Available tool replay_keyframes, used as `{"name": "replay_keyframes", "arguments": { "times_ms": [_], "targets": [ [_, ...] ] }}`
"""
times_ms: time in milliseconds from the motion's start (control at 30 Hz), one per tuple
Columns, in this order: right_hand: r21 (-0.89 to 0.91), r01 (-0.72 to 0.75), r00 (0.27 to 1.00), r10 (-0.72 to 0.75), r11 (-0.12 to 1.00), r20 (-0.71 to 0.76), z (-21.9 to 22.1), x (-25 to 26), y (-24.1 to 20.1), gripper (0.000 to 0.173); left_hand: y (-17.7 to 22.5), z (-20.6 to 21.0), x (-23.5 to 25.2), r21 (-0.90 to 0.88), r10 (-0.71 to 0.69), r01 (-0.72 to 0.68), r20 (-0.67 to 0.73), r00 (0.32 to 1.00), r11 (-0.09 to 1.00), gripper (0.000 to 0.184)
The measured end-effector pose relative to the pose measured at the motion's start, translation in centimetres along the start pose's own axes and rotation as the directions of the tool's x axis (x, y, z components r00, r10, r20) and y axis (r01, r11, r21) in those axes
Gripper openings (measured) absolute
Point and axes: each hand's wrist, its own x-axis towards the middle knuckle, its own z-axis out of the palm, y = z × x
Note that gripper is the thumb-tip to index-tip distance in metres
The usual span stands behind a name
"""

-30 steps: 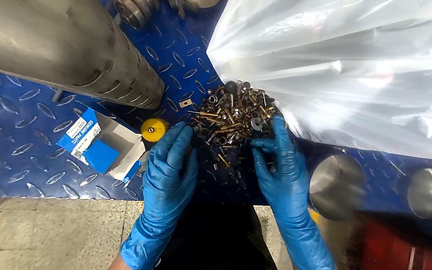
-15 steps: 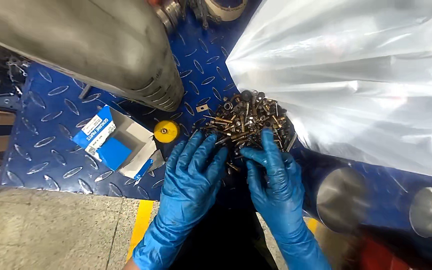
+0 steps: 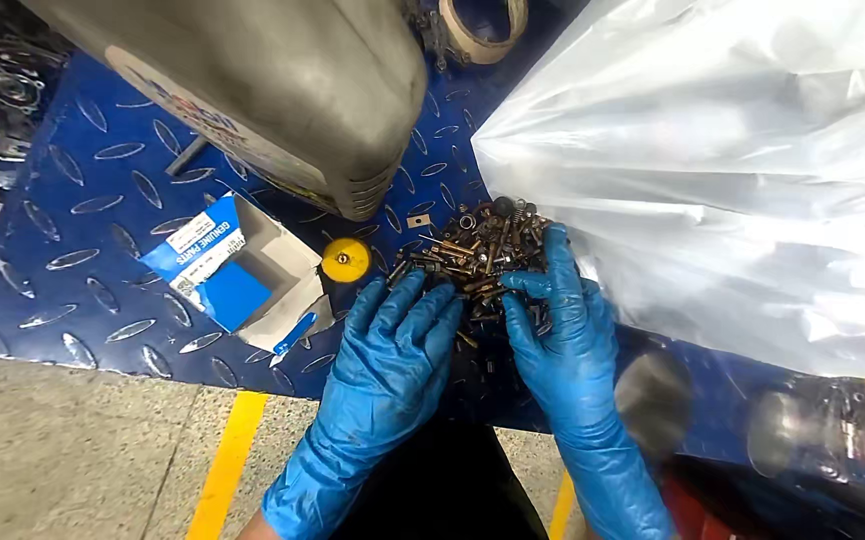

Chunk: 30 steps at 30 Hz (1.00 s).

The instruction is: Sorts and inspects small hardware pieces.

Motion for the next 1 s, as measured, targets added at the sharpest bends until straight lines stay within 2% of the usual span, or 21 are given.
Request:
{"name": "replay_keyframes", "arguments": {
  "times_ms": [167, 367, 467, 633, 800, 867, 933, 1000],
  "targets": [
    [-0.009, 0.007, 0.999, -0.006, 1.0, 0.04, 0.1, -0.1, 0.1, 0.071, -0.3, -0.2, -0.4, -0.045, 0.032, -0.033, -0.021, 0.999, 0.998, 0.029],
    [-0.125, 0.033, 0.999, -0.028, 0.992, 0.037, 1.0, 0.1, -1.2, 0.082, 0.0, 0.0, 0.1, 0.014, -0.042, 0.043, -0.039, 0.998, 0.999, 0.033],
    [-0.087, -0.032, 0.999, 0.035, 0.996, 0.029, 1.5, 0.2, -1.8, 0.08, 0.3, 0.3, 0.4, 0.047, -0.083, 0.084, -0.012, 0.996, 0.995, 0.036],
    [0.038, -0.17, 0.979, 0.165, 0.985, 0.12, 1.4, 0.2, -2.3, 0.09, 0.8, 0.9, 0.8, 0.028, -0.134, 0.135, -0.061, 0.989, 0.99, 0.026],
    [-0.198, -0.13, 0.986, 0.149, 0.971, 0.081, 1.2, -0.2, -3.5, 0.089, 3.1, 1.5, 2.0, 0.047, -0.274, 0.28, -0.111, 0.955, 0.959, 0.018],
    [-0.229, -0.138, 0.985, 0.157, 0.964, 0.068, 1.1, -0.3, -3.5, 0.085, 3.6, 1.5, 2.6, 0.067, -0.297, 0.304, -0.098, 0.95, 0.95, 0.016],
    [-0.146, -0.18, 0.972, 0.199, 0.973, 0.126, 1.0, -0.3, -3.2, 0.081, 3.5, 1.4, 3.4, 0.068, -0.292, 0.298, -0.085, 0.953, 0.952, 0.013],
    [0.02, -0.296, 0.927, 0.282, 0.955, 0.249, 0.6, -0.3, -2.9, 0.082, 3.3, 1.3, 4.2, 0.08, -0.266, 0.27, -0.053, 0.962, 0.96, 0.009]
  ]
}}
